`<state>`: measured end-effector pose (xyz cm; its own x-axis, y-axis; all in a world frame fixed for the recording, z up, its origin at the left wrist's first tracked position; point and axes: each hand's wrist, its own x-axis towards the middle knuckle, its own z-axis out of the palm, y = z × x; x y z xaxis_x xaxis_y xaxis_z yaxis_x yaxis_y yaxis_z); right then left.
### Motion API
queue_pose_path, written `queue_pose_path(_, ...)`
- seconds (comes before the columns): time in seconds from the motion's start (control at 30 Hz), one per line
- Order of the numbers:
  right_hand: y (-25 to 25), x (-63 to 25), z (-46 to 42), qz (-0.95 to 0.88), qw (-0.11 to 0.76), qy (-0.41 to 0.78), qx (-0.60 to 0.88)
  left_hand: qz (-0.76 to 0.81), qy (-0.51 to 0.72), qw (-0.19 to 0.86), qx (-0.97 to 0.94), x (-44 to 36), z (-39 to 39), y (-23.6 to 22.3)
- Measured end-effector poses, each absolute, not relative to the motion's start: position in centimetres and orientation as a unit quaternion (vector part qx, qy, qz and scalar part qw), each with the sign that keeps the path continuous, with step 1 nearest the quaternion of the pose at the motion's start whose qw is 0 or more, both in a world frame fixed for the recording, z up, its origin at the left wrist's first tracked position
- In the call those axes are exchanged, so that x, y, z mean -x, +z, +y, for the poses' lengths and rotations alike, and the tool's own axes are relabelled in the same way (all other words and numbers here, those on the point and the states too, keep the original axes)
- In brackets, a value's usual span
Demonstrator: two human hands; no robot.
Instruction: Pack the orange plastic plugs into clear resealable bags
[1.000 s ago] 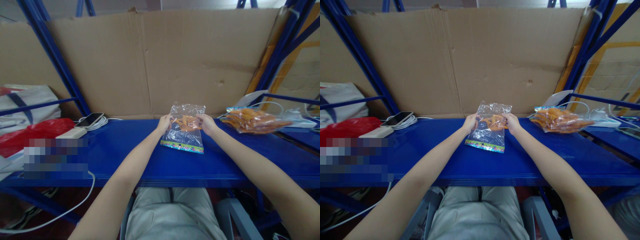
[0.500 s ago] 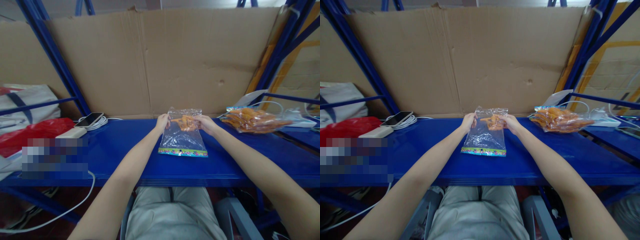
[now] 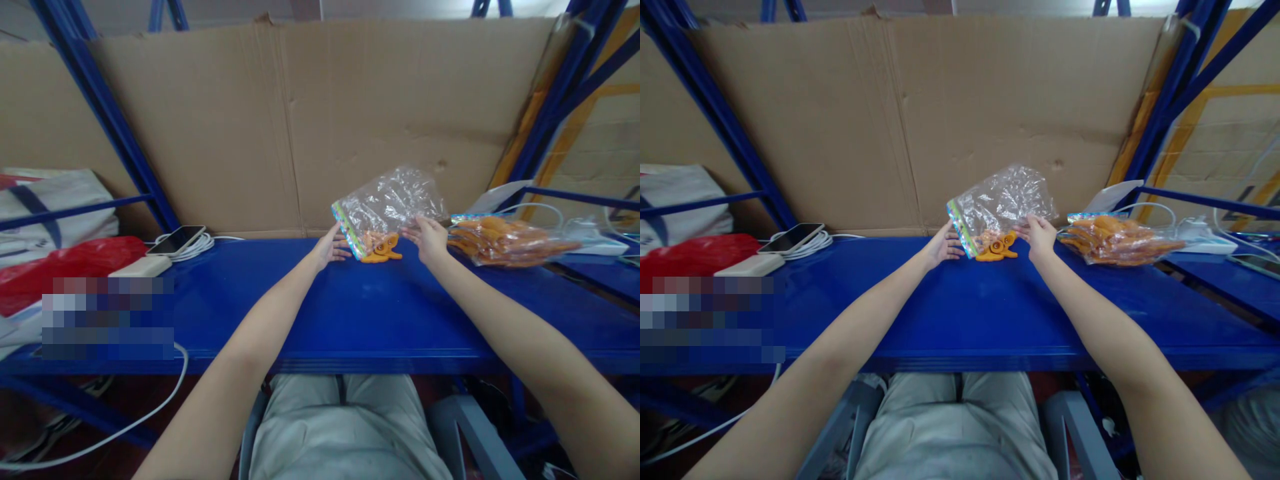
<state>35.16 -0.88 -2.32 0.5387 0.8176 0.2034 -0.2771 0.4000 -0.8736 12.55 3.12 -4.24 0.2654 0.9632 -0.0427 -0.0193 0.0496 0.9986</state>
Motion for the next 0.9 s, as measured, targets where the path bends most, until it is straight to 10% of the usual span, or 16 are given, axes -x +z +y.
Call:
queue_pose_path(0.73,-3.4,-34.9,-1.2,-0.393,0.665,0.432,0.465,0.464,0.491,0.494,-0.547,-12.0,3.3,-4.6)
queue_pose_path(0.9,-4.0,-34.8,-1.1,-0.463,0.596,0.399,0.522,0.564,0.57,0.311,-0.509,-11.6,3.9,-4.7)
